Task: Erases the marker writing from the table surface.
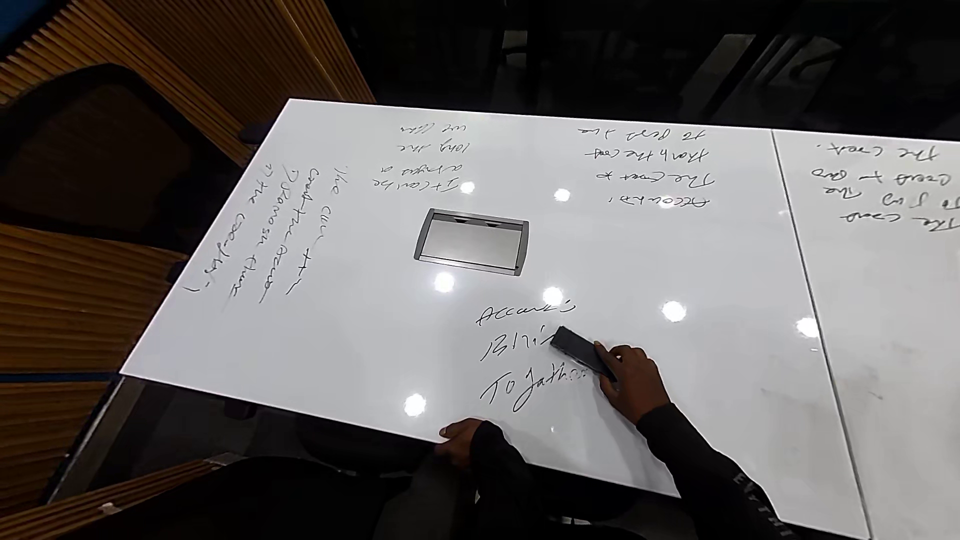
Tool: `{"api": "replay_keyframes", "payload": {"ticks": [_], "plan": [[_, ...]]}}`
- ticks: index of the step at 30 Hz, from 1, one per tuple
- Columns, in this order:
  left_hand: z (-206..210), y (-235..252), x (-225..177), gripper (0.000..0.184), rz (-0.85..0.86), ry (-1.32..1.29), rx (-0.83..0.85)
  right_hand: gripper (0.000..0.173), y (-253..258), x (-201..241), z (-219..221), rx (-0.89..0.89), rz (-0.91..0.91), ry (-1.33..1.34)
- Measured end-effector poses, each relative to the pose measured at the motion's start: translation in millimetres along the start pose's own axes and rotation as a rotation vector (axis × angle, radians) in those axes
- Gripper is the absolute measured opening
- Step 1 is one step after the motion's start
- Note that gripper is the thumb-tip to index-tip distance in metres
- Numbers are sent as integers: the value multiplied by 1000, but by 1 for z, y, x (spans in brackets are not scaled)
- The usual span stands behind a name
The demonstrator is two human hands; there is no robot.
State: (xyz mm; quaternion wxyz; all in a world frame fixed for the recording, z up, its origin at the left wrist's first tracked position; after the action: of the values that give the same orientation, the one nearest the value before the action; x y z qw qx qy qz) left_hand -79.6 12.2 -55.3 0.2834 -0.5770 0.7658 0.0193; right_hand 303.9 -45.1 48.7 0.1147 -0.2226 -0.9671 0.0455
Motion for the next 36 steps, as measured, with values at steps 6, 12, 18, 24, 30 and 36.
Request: {"api": "replay_keyframes", "payload": {"ticks": [6,12,18,24,30,36], "plan": [[-7,-5,-5,59,-26,-33,13,59,4,-38,-22,-129,257,29],[-8,-6,-4,61,-40,-26,21,60,-5,16,5,-73,99,60],[-13,-13,-9,62,-36,-18,25,53,-28,41,5,-161,-9,58],[-5,-5,-1,61,-68,-25,19,59,-55,-55,-15,-213,351,-4],[-10,-10,-8,62,-32,20,38,62,-77,-50,-7,-284,408,14],[-5,-6,-11,67,16,206,91,53,-71,71,13,-276,124,103]]}}
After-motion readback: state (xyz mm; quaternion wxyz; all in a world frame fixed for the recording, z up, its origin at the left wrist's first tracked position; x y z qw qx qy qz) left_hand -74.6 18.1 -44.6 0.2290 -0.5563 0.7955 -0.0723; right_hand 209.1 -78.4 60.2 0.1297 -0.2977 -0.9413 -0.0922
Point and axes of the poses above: each hand's wrist, its own y-axis towards the middle knuckle, its own z-axis out of the palm, x = y × z, the point moved 9 cm from there along y, towards the middle knuckle, and after that the axes turned 5 degrees about -y, right-handed, at the moved point
